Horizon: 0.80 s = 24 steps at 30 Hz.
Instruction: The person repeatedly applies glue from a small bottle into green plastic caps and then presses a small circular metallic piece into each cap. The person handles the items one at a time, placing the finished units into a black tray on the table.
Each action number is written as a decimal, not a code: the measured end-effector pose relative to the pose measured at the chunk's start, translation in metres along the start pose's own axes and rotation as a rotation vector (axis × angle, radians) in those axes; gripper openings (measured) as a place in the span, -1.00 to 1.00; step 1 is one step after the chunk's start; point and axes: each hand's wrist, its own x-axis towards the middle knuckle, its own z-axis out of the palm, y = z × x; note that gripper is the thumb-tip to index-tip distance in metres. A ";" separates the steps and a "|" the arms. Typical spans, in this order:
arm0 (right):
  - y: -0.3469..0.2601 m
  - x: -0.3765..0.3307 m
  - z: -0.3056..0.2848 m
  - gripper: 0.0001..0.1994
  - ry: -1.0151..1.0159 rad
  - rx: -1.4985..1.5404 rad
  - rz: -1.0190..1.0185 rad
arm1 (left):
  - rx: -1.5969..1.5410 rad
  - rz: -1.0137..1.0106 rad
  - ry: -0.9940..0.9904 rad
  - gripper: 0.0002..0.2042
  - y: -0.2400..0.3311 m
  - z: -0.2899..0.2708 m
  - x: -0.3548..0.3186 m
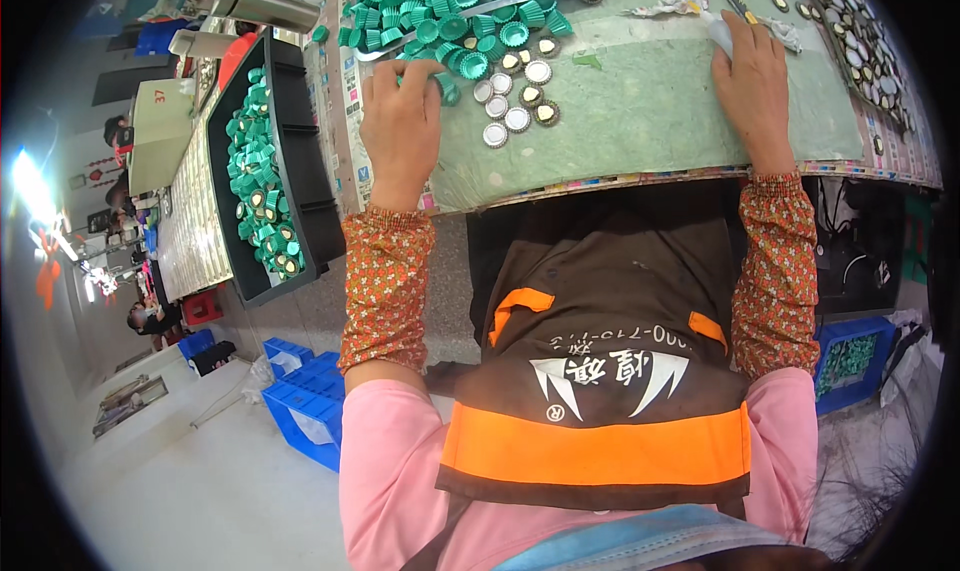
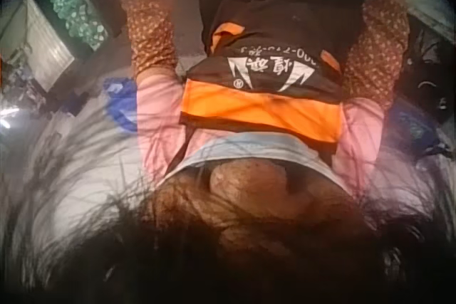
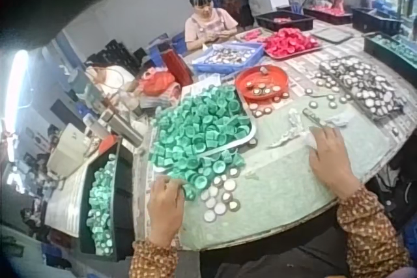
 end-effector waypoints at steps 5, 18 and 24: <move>-0.029 -0.005 -0.026 -0.64 -0.054 0.598 0.185 | -0.568 -0.279 0.201 -0.89 0.001 0.003 -0.006; -0.159 -0.046 -0.074 -0.62 -0.496 1.477 0.386 | -0.674 -0.217 -0.311 -0.79 0.112 -0.048 -0.041; -0.149 -0.049 -0.073 -0.68 -0.675 1.599 0.741 | -1.622 -0.669 -0.600 -0.60 0.106 -0.042 -0.053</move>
